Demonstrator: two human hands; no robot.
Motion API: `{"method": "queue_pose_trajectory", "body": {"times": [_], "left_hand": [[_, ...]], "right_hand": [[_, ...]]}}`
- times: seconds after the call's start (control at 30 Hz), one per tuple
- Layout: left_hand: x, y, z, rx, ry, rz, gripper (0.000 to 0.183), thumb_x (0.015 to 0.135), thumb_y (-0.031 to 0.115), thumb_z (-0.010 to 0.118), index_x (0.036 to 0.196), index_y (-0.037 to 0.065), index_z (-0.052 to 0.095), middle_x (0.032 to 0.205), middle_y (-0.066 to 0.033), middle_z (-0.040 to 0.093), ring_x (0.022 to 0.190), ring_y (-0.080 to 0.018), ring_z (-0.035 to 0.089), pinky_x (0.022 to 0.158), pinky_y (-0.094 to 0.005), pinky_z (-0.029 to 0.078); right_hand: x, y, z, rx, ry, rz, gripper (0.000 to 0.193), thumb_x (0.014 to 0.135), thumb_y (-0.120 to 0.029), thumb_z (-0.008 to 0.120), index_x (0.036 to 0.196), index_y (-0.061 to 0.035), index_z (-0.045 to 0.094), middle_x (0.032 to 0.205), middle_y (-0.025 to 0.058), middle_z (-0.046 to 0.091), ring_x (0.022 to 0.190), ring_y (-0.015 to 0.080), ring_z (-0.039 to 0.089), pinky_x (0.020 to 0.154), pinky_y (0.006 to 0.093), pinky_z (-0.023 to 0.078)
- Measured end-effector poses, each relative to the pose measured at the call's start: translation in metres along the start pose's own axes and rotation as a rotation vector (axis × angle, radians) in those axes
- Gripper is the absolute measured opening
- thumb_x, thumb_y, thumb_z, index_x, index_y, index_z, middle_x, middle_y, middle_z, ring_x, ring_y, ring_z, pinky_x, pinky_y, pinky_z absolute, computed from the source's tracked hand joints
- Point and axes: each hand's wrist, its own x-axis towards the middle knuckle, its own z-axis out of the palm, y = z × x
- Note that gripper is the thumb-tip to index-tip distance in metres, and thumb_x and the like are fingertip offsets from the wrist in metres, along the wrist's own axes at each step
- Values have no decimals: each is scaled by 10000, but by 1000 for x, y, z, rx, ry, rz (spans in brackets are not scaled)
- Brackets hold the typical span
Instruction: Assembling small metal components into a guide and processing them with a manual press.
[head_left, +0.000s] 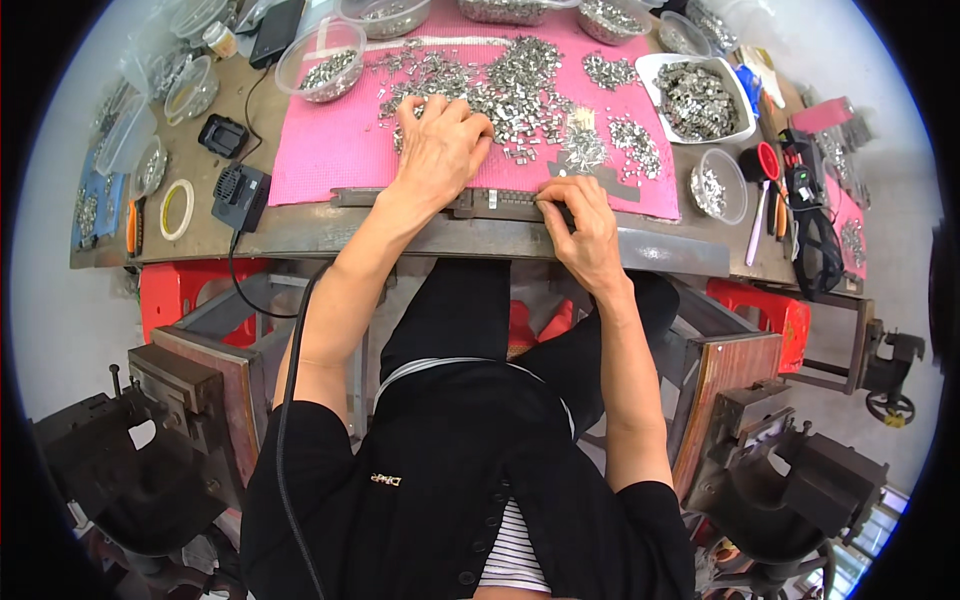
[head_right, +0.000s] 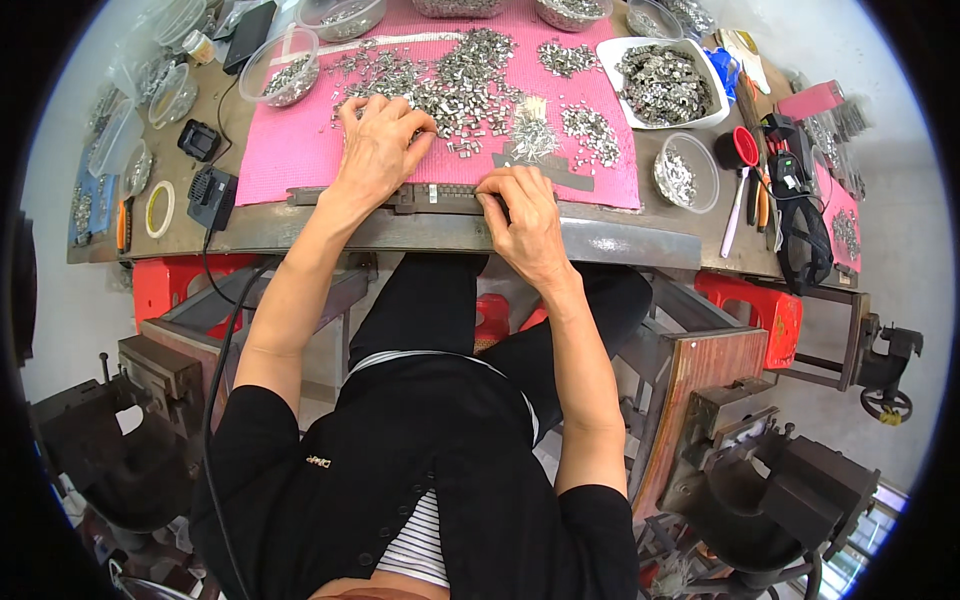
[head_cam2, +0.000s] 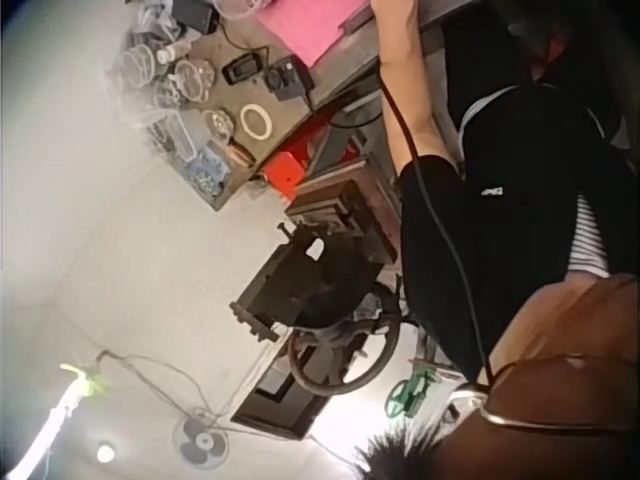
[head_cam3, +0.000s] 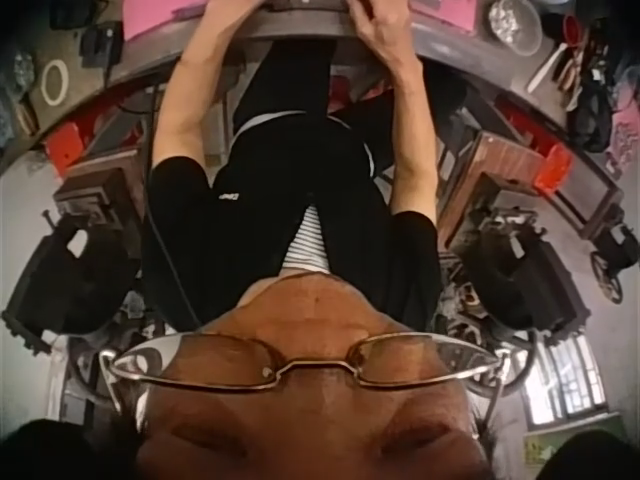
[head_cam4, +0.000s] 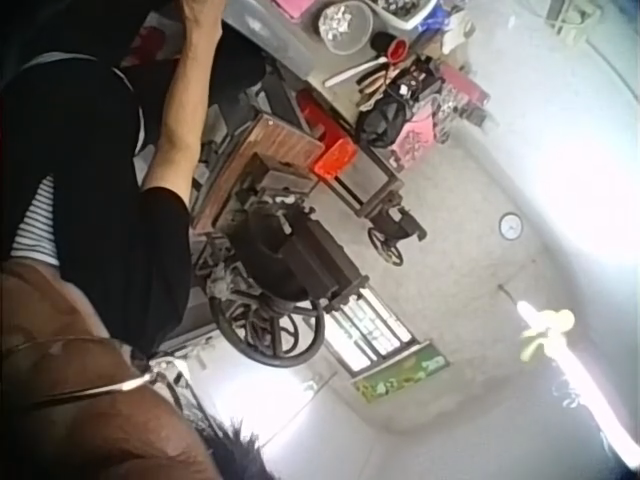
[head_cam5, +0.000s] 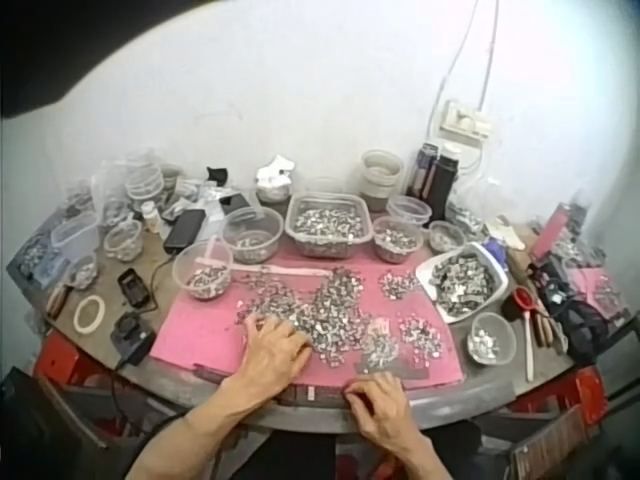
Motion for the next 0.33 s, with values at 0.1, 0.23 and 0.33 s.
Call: {"method": "queue_pose_trajectory", "body": {"times": [0.1, 0.23, 0.33], "left_hand": [[3, -1, -3, -15, -41, 28, 88, 873, 185, 739, 938, 132, 715, 890, -8, 628, 969, -218, 584, 1002, -489, 325], [1, 6, -6, -64, -24, 50, 83, 870, 160, 738, 933, 121, 701, 902, -13, 634, 969, -222, 586, 1003, -474, 334], [-6, 26, -14, -249, -26, 66, 102, 869, 157, 741, 952, 123, 691, 909, -43, 640, 969, -227, 588, 993, -470, 360]], "right_hand": [[0, 1, -2, -6, -2, -46, 154, 832, 36, 715, 954, -36, 653, 982, 89, 675, 907, 283, 617, 808, 384, 453], [-3, 2, -2, -6, -7, -12, 170, 834, 37, 718, 979, -40, 674, 1011, 86, 689, 931, 277, 628, 832, 379, 464], [-11, 9, 0, 143, 82, 103, 194, 868, 32, 717, 1047, -41, 707, 1080, 103, 716, 1027, 239, 655, 956, 350, 481]]}}
